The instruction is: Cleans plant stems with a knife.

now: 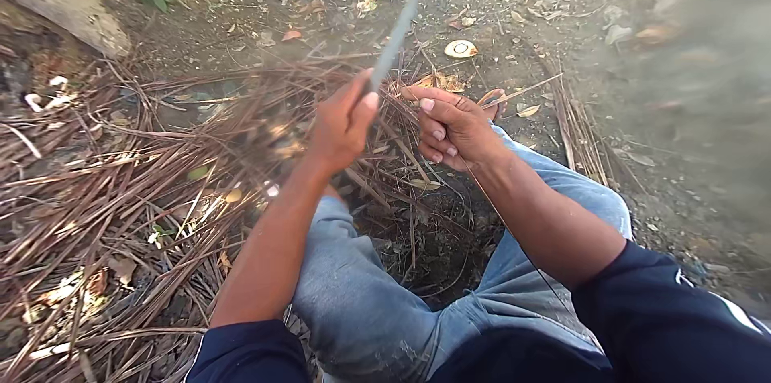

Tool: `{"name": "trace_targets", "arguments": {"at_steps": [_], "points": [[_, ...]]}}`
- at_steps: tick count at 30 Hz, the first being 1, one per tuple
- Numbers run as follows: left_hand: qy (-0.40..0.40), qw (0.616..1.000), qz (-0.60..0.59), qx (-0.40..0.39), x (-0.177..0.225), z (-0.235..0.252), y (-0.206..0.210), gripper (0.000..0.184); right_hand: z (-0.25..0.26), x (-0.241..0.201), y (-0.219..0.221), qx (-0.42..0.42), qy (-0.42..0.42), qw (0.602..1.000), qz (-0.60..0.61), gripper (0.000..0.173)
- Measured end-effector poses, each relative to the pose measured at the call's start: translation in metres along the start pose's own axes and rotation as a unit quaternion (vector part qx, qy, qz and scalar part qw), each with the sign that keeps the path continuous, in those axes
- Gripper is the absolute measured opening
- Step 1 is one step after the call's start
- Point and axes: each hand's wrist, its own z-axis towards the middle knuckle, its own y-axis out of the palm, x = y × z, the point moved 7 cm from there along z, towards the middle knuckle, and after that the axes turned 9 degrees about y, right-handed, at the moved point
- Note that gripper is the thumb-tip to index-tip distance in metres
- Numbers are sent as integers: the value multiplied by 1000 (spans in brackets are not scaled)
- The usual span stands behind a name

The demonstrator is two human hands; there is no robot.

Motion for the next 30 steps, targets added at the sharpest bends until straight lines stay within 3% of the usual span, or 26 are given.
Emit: {"name": "trace_targets", "arguments": {"at_steps": [2,4,8,11,14,18,21,25,26,28,30], "points": [[75,994,75,-41,18,2,11,44,1,0,4,-6,-9,1000,23,23],[82,990,106,-47,20,1,16,44,-1,-1,7,-18,-12,999,26,20],[27,994,104,-13,7,1,3,43,-7,-5,5,-39,-16,999,-2,41],[18,997,70,-38,7,2,6,45,-10,-8,1,-54,-15,998,-33,40],[-47,997,51,-43,-10,-1,1,47,-13,-7,-4,-67,-19,996,-55,40],[-29,997,52,-55,-5,3,3,47,-13,-10,-6,-67,-16,995,-73,39],[-130,989,61,-35,-33,-4,-7,49,-14,-6,-7,-65,-16,994,-81,40],[-77,992,87,-48,-23,1,-5,48,-14,-4,-8,-60,-2,995,-86,40],[-108,990,81,-43,-32,0,-9,49,-16,-5,-7,-66,2,995,-80,39],[-247,967,54,-20,-66,-13,-22,55,-20,-6,-7,-71,12,995,-68,39],[-317,947,43,30,-86,-20,-31,56,-22,-6,-10,-58,16,996,-60,40]]}}
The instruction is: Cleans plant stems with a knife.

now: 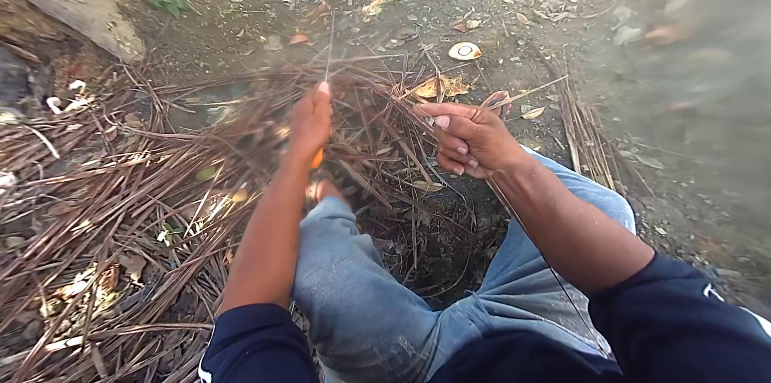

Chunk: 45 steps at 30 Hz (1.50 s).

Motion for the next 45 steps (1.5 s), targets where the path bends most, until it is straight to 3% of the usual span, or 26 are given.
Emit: {"name": "trace_targets", "arguments": {"at_steps": [5,9,11,15,17,20,22,24,27,29,32,37,39,41,43,45], "points": [[-25,999,-16,25,-3,-2,-3,55,-3,7,-6,19,20,1000,13,39],[-119,972,-121,162,-54,0,-32,56,-17,0,-11,3,15,1000,3,39],[-134,948,-201,205,-60,-4,-37,53,-19,-6,-15,30,11,999,-14,38],[-94,901,-365,212,-38,-10,-24,49,-9,-2,-23,89,21,996,-26,34],[-11,915,-338,221,-23,-10,-30,49,-3,1,-24,107,10,994,-30,30],[152,972,-117,134,23,-18,-27,47,4,0,-22,123,-3,992,-28,26],[223,974,-30,10,64,-31,-4,46,6,-3,-16,123,-7,992,-35,24],[240,961,-54,-131,100,-43,23,46,6,-7,-8,106,-12,993,-50,23],[159,919,-234,-274,121,-54,49,54,2,-6,1,68,-24,996,-59,20],[104,886,-348,-287,121,-57,53,46,-4,-4,4,49,-34,997,-55,20],[88,857,-438,-257,112,-55,48,44,-12,2,7,21,-22,999,-33,23],[94,845,-497,-176,97,-50,24,43,-19,19,4,-8,8,1000,5,24],[99,858,-481,-149,93,-49,18,44,-17,23,4,-5,13,1000,18,23],[119,898,-401,-137,92,-51,20,46,-15,25,5,14,18,999,24,22],[178,946,-229,-146,95,-57,27,44,-11,24,5,43,17,999,26,20],[271,947,-61,-159,102,-66,38,42,-9,22,5,70,0,997,27,18]]}}
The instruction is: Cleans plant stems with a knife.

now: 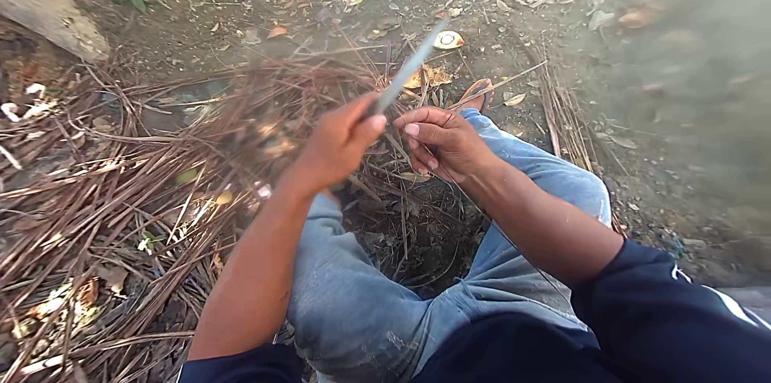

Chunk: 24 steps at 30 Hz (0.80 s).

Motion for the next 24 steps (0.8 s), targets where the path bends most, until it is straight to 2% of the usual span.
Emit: {"name": "trace_targets", "arguments": {"at_steps": [3,6,10,14,18,22,24], "points": [[69,991,112,-28,3,-2,8,45,0,-4,0,17,-27,999,3,15],[49,993,112,4,-3,-2,-3,45,-3,-4,0,5,-26,1000,5,32],[70,993,95,-13,5,-3,3,47,-4,1,2,-46,-36,997,44,26],[-30,999,6,30,-13,-5,-18,46,-8,3,4,-76,-30,994,66,39],[15,999,-38,-17,1,-3,-1,47,-3,-1,6,-63,-10,996,66,36],[-34,999,-14,24,-12,-5,-19,47,-4,-3,8,-63,-19,997,26,39],[-33,999,-26,23,-10,-6,-19,47,-5,-3,6,-71,-23,997,6,37]]}}
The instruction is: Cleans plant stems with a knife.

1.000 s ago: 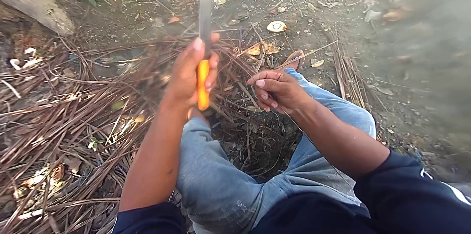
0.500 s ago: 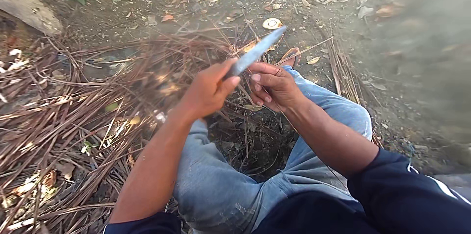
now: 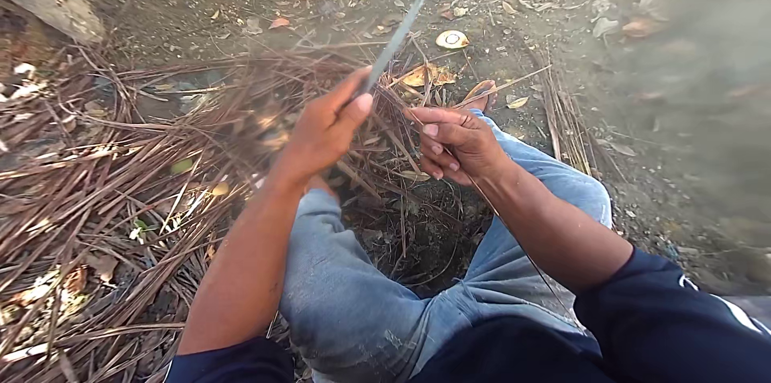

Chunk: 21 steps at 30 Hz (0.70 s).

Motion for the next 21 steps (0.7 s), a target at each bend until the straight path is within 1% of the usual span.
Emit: {"name": "trace_targets", "arguments": {"at_steps": [2,4,7,9,11,13,15,18,21], "points": [[27,998,-39,-28,7,-1,10,47,0,0,-3,-1,-1,1000,-21,36],[19,995,-97,-33,3,-1,10,48,-2,-1,-5,-9,-9,998,-58,35],[-26,982,-188,22,-11,-2,-6,49,-7,-3,-11,-20,-14,991,-130,35],[-34,965,-256,38,-13,-2,-8,49,-9,-2,-15,-22,-9,988,-155,34],[-38,942,-332,34,-12,-3,-6,48,-9,-1,-16,-26,-3,987,-160,33],[-38,924,-379,29,-10,-3,-5,45,-6,-1,-13,-21,0,988,-152,31],[-36,917,-395,28,-10,-3,-3,44,1,-5,-8,-8,-14,987,-159,31],[-31,917,-396,22,-8,-2,1,45,20,-16,3,15,-20,985,-170,32],[-31,922,-385,21,-7,-3,2,44,41,-23,15,6,-5,995,-100,29]]}}
